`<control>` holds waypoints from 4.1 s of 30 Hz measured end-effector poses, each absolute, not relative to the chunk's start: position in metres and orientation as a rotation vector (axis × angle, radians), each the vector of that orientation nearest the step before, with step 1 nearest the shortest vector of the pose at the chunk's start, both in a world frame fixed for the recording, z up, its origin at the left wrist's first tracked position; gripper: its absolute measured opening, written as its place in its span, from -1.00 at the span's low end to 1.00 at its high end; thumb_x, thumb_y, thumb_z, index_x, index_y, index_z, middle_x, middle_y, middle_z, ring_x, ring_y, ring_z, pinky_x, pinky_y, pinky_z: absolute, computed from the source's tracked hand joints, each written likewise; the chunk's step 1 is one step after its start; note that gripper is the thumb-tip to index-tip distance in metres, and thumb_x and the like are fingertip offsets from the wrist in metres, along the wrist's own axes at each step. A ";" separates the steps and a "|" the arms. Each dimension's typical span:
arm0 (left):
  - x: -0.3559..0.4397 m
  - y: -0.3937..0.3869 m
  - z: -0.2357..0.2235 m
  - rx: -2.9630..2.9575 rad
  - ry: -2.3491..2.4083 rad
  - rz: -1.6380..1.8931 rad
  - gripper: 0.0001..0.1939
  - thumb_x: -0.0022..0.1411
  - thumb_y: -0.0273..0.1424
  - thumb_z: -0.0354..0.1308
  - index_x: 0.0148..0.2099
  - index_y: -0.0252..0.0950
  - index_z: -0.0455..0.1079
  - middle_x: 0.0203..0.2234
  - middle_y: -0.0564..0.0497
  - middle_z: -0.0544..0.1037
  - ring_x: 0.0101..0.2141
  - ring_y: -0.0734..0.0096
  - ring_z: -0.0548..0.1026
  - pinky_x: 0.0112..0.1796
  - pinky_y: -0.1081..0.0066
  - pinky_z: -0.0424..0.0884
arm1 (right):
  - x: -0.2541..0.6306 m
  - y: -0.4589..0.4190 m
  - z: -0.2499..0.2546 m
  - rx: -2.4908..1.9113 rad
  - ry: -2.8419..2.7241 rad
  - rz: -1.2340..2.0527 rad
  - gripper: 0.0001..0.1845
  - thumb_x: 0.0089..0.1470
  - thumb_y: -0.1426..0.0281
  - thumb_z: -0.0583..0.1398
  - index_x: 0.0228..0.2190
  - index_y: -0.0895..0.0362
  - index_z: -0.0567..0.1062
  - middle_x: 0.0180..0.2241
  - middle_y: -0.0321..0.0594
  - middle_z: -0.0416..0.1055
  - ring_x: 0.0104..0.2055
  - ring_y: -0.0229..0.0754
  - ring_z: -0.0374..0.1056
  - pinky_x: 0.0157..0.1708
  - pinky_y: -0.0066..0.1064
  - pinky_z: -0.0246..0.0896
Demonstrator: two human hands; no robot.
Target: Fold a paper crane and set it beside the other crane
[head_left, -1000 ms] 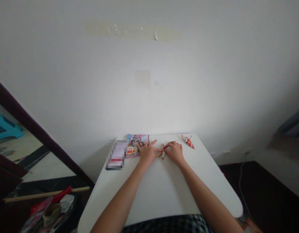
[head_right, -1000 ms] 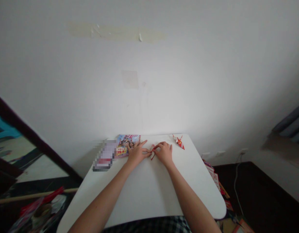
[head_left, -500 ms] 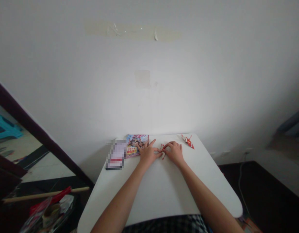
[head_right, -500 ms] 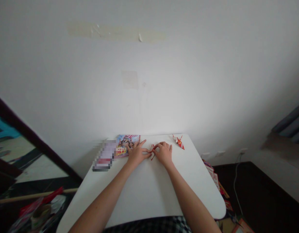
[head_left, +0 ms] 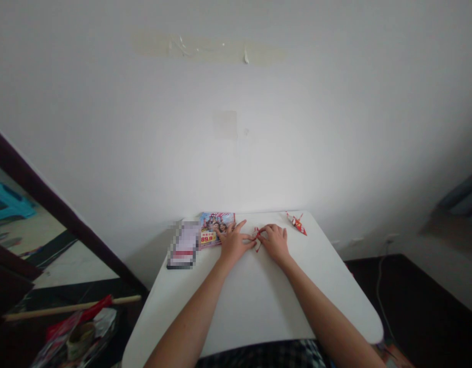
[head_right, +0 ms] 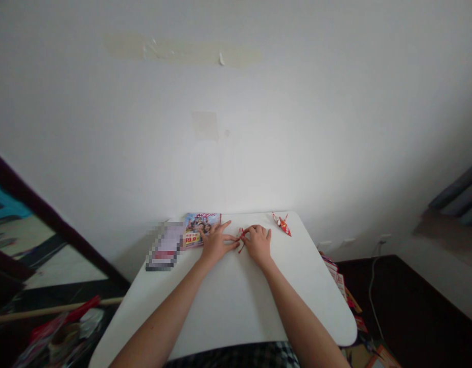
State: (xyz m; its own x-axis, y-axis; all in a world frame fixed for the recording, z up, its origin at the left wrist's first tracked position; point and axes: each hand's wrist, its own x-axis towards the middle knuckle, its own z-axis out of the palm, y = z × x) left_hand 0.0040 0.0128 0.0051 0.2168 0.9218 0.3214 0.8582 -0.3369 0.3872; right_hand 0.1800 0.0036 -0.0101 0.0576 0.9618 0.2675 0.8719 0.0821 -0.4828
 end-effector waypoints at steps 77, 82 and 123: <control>0.016 0.017 0.003 2.163 1.693 1.134 -0.95 0.17 -0.27 0.33 -0.33 -0.03 0.63 0.09 0.08 0.55 0.16 0.12 0.37 0.29 -0.20 -0.08 | 0.196 0.016 -0.007 -1.222 -1.671 0.385 -0.90 0.05 0.29 0.30 -0.43 0.03 0.60 -0.34 -0.21 0.59 -0.17 -0.08 0.42 -0.02 -0.23 0.21; 0.017 0.016 0.005 2.190 1.684 1.100 -0.95 0.16 -0.28 0.34 -0.35 -0.05 0.63 0.11 0.06 0.53 0.17 0.12 0.35 0.31 -0.22 -0.15 | 0.194 0.017 -0.008 -1.222 -1.652 0.433 -0.90 0.04 0.30 0.29 -0.39 0.02 0.64 -0.30 -0.21 0.62 -0.15 -0.07 0.46 0.00 -0.21 0.25; 0.015 0.018 0.005 2.155 1.630 1.181 -0.94 0.13 -0.34 0.34 -0.40 -0.09 0.60 0.08 0.06 0.54 0.16 0.09 0.36 0.32 -0.21 -0.14 | 0.186 0.010 -0.011 -1.255 -1.665 0.365 -0.92 0.01 0.32 0.26 -0.40 0.03 0.56 -0.27 -0.25 0.58 -0.09 -0.07 0.44 0.29 0.06 -0.19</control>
